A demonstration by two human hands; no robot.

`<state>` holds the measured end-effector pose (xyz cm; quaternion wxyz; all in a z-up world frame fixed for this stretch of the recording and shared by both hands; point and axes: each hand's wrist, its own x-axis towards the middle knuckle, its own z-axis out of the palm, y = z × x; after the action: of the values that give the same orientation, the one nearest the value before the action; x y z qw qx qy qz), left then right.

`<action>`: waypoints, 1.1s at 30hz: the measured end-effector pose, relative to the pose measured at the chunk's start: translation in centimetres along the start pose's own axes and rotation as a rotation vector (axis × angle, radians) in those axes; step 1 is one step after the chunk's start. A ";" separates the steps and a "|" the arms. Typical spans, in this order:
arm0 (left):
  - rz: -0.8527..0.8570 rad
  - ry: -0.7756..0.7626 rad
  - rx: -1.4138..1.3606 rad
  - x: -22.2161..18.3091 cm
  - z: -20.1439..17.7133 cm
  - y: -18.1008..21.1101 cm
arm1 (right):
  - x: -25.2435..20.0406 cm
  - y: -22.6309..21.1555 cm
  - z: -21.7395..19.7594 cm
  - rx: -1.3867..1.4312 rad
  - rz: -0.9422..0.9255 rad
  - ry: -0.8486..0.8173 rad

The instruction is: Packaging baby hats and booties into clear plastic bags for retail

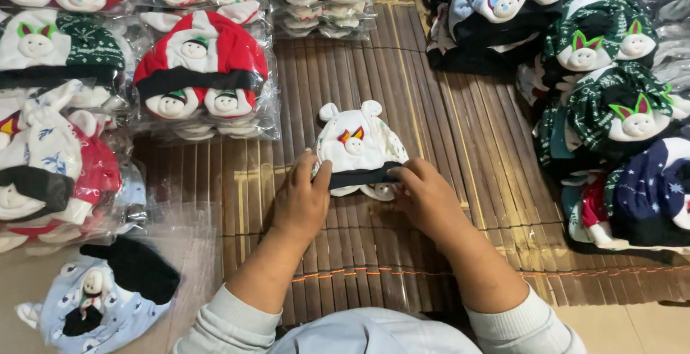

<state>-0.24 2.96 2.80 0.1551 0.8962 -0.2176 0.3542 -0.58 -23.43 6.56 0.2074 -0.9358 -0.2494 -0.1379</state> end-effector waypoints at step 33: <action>0.237 0.023 -0.010 0.3 -2.2 1.0 | -0.5 -0.9 1.0 -0.190 -0.386 0.353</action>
<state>-1.74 2.95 4.68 0.1191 0.8593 -0.3222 0.3790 -1.36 -22.47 5.77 0.1289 -0.8478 -0.3687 -0.3587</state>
